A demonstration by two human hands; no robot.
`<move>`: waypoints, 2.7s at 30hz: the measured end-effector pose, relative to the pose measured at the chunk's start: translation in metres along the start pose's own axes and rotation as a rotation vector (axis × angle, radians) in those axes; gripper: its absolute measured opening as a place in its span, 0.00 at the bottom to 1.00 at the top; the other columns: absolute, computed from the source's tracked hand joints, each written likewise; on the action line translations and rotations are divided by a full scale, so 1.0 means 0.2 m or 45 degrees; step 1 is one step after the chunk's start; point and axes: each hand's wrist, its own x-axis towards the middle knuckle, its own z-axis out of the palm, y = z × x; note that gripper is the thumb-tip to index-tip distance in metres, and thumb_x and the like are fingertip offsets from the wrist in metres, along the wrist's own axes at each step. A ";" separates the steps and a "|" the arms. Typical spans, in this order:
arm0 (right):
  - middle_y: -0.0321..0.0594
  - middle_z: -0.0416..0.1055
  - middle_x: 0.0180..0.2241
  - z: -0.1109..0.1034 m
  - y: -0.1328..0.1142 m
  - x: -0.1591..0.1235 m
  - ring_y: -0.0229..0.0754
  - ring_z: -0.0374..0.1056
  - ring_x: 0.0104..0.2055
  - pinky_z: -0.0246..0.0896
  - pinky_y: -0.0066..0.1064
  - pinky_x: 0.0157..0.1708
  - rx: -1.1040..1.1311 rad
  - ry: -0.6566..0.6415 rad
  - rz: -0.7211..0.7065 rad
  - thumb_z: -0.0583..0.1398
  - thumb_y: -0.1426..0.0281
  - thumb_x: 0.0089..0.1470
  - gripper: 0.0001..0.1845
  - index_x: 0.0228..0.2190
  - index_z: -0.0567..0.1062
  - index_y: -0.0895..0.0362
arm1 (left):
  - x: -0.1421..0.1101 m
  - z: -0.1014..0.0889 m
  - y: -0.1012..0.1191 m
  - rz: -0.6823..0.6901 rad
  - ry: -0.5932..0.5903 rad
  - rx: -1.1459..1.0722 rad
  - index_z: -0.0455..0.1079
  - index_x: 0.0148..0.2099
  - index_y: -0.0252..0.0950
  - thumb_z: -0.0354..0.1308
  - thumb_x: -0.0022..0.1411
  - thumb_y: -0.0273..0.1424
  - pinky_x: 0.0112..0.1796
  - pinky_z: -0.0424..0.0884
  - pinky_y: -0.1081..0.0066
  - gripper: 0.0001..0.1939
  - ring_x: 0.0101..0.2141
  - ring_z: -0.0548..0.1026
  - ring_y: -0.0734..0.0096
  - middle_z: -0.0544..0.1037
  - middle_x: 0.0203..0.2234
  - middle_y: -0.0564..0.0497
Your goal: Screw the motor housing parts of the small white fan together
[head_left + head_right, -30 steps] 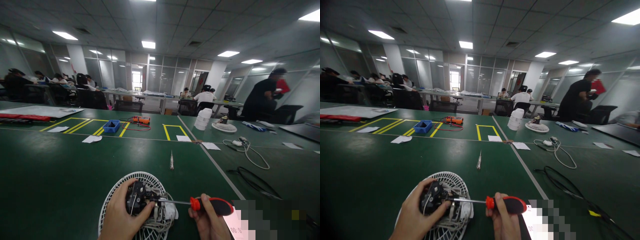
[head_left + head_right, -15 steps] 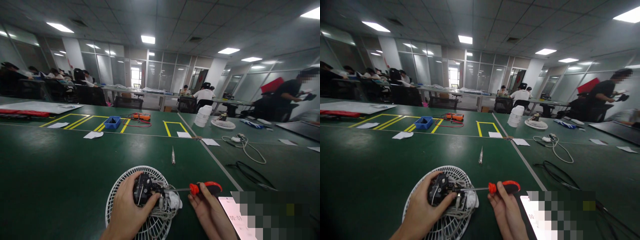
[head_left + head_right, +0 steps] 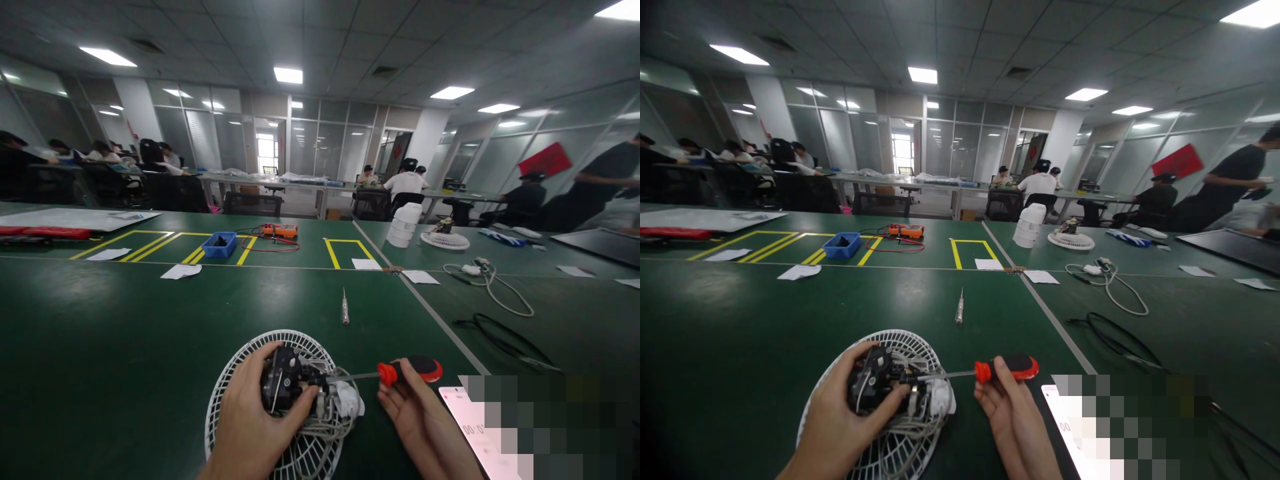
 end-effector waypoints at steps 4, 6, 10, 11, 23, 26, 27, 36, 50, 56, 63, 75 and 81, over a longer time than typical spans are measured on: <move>0.39 0.80 0.31 0.00 0.00 -0.01 0.39 0.74 0.30 0.74 0.28 0.31 -0.037 0.012 -0.057 0.80 0.68 0.31 0.28 0.37 0.80 0.58 | 0.00 0.00 0.01 -0.045 -0.016 -0.007 0.66 0.56 0.43 0.66 0.56 0.49 0.45 0.79 0.50 0.30 0.45 0.79 0.54 0.79 0.46 0.46; 0.39 0.80 0.31 0.01 -0.01 -0.02 0.39 0.74 0.30 0.73 0.27 0.31 -0.032 0.010 -0.061 0.81 0.70 0.27 0.34 0.40 0.80 0.57 | 0.00 -0.01 0.01 -0.060 -0.021 -0.012 0.66 0.56 0.42 0.66 0.56 0.49 0.45 0.78 0.49 0.30 0.45 0.79 0.54 0.79 0.45 0.46; 0.42 0.81 0.34 0.03 -0.02 -0.02 0.38 0.73 0.31 0.71 0.27 0.32 -0.027 -0.053 -0.057 0.81 0.69 0.27 0.36 0.42 0.79 0.56 | 0.01 -0.01 0.01 -0.063 -0.028 -0.020 0.67 0.55 0.42 0.66 0.55 0.50 0.45 0.78 0.50 0.30 0.44 0.79 0.55 0.79 0.44 0.47; 0.42 0.81 0.34 0.03 -0.02 -0.02 0.38 0.73 0.33 0.71 0.27 0.33 -0.038 -0.059 -0.074 0.80 0.67 0.28 0.35 0.42 0.80 0.56 | 0.01 -0.01 0.01 -0.063 -0.029 -0.027 0.67 0.55 0.42 0.66 0.55 0.51 0.45 0.78 0.50 0.30 0.44 0.79 0.55 0.79 0.44 0.47; 0.38 0.80 0.35 0.03 -0.03 -0.04 0.40 0.76 0.35 0.74 0.28 0.34 -0.058 0.033 -0.118 0.81 0.68 0.29 0.31 0.38 0.80 0.58 | 0.00 -0.01 0.00 -0.161 -0.059 -0.066 0.68 0.55 0.43 0.67 0.51 0.57 0.47 0.77 0.48 0.35 0.45 0.79 0.51 0.80 0.45 0.47; 0.41 0.81 0.39 0.06 -0.06 -0.08 0.43 0.77 0.41 0.75 0.31 0.43 0.088 0.029 -0.098 0.79 0.76 0.23 0.37 0.41 0.80 0.58 | 0.00 -0.01 0.00 -0.168 -0.053 -0.069 0.68 0.54 0.44 0.67 0.52 0.57 0.47 0.77 0.48 0.34 0.45 0.79 0.52 0.79 0.45 0.48; 0.42 0.81 0.40 0.07 -0.06 -0.08 0.44 0.77 0.42 0.75 0.31 0.44 0.128 0.032 -0.097 0.79 0.77 0.22 0.38 0.41 0.79 0.58 | 0.00 -0.01 0.00 -0.164 -0.049 -0.069 0.68 0.54 0.44 0.66 0.52 0.57 0.47 0.77 0.48 0.34 0.45 0.79 0.52 0.79 0.44 0.48; 0.34 0.80 0.36 0.05 -0.01 -0.12 0.42 0.77 0.33 0.77 0.31 0.32 0.063 0.124 -0.153 0.80 0.67 0.31 0.32 0.40 0.78 0.53 | 0.00 0.00 -0.02 -0.187 -0.054 -0.087 0.67 0.55 0.44 0.67 0.52 0.55 0.46 0.78 0.50 0.34 0.44 0.80 0.54 0.80 0.44 0.48; 0.36 0.80 0.34 0.04 -0.01 -0.10 0.44 0.78 0.35 0.79 0.34 0.36 0.136 0.140 0.000 0.81 0.70 0.26 0.33 0.38 0.78 0.54 | -0.02 0.01 -0.05 -0.098 -0.028 -0.012 0.67 0.57 0.41 0.66 0.54 0.53 0.46 0.80 0.50 0.34 0.45 0.81 0.53 0.80 0.45 0.44; 0.46 0.81 0.41 0.04 -0.04 -0.11 0.56 0.77 0.49 0.76 0.39 0.48 0.165 0.077 0.009 0.80 0.75 0.20 0.41 0.42 0.77 0.56 | -0.01 0.01 -0.06 -0.115 -0.052 -0.039 0.66 0.57 0.42 0.67 0.54 0.53 0.47 0.80 0.50 0.34 0.46 0.81 0.53 0.80 0.47 0.44; 0.37 0.80 0.36 0.04 -0.02 -0.12 0.47 0.79 0.38 0.77 0.37 0.39 0.001 0.057 -0.068 0.78 0.64 0.39 0.32 0.46 0.76 0.54 | -0.02 -0.02 0.01 -0.264 -0.052 -0.128 0.67 0.56 0.44 0.66 0.52 0.56 0.52 0.76 0.46 0.35 0.47 0.80 0.52 0.80 0.47 0.46; 0.37 0.80 0.34 0.02 -0.01 -0.11 0.41 0.77 0.34 0.74 0.29 0.31 0.080 0.061 -0.009 0.78 0.68 0.38 0.34 0.48 0.75 0.53 | 0.00 -0.01 -0.04 -0.154 -0.039 -0.069 0.68 0.56 0.42 0.67 0.52 0.54 0.46 0.80 0.51 0.34 0.43 0.81 0.53 0.81 0.44 0.46; 0.43 0.81 0.43 0.04 -0.03 -0.11 0.49 0.77 0.49 0.73 0.37 0.51 0.288 -0.012 0.017 0.77 0.79 0.28 0.35 0.43 0.77 0.55 | -0.01 -0.02 0.01 -0.202 -0.013 -0.126 0.68 0.56 0.41 0.67 0.54 0.53 0.50 0.77 0.49 0.33 0.45 0.80 0.54 0.80 0.44 0.45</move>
